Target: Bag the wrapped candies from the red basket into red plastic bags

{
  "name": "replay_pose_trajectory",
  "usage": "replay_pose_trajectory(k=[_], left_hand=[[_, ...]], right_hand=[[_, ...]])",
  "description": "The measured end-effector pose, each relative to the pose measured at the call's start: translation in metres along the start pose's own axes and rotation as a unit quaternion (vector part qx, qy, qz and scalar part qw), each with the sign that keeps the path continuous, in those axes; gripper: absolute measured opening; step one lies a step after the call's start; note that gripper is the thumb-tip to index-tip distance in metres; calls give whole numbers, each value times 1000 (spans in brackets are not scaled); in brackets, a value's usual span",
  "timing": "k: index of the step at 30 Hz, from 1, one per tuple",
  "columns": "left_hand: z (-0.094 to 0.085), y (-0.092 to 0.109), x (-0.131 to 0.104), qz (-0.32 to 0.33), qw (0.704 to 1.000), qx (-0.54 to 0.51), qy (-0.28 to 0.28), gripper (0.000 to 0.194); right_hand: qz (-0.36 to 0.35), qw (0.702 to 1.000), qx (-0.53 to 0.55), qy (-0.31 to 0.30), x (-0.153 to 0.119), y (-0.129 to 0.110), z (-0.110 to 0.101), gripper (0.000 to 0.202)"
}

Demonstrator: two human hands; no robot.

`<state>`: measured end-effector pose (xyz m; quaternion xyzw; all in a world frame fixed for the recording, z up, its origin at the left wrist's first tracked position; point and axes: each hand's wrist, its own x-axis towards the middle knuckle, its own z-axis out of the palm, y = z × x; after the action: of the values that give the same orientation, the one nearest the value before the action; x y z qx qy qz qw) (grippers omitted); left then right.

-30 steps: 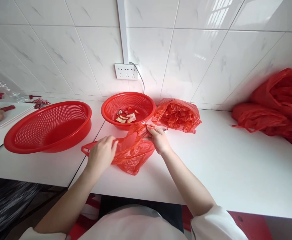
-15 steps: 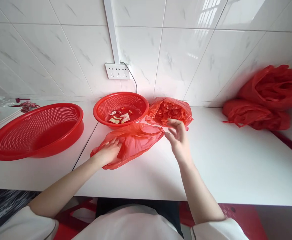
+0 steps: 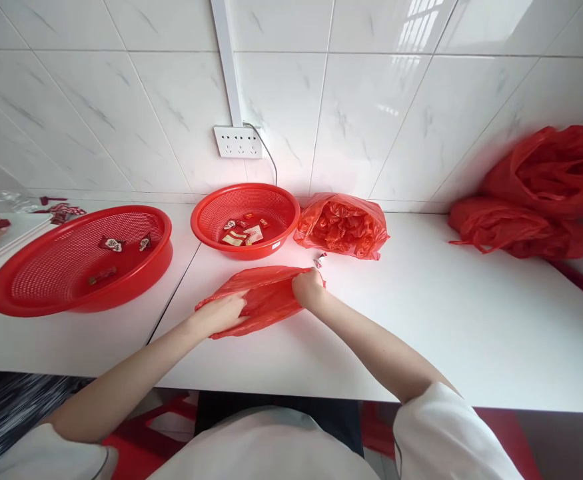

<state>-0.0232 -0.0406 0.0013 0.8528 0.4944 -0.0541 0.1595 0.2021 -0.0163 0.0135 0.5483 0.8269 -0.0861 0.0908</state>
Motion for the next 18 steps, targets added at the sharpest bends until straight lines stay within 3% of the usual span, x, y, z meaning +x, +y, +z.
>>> replay_pose_trajectory(k=[4,7,9,12,13,16,18], left_hand=[[-13,-6,-4,72,995,51,56,20],[-12,4,-3,141,978,111,108,33],[-5,11,-1,157,979,101,87,40],[4,16,-3,203,977,59,34,43],[6,16,-6,223,974,45,17,43],[5,10,-16,246,969,-3,-40,42],[2,6,-22,195,979,-33,-47,41]], right_hand=[[-41,998,-52,-14,-15,5,-22,2],[-94,985,-113,91,-23,-14,-33,24],[-191,961,-137,144,-19,-27,-32,31],[-287,939,-138,126,-2,-29,-20,22],[-278,944,-140,111,4,-25,-14,33],[-191,974,-112,43,15,-6,2,92],[-169,985,-48,-7,15,5,10,93]])
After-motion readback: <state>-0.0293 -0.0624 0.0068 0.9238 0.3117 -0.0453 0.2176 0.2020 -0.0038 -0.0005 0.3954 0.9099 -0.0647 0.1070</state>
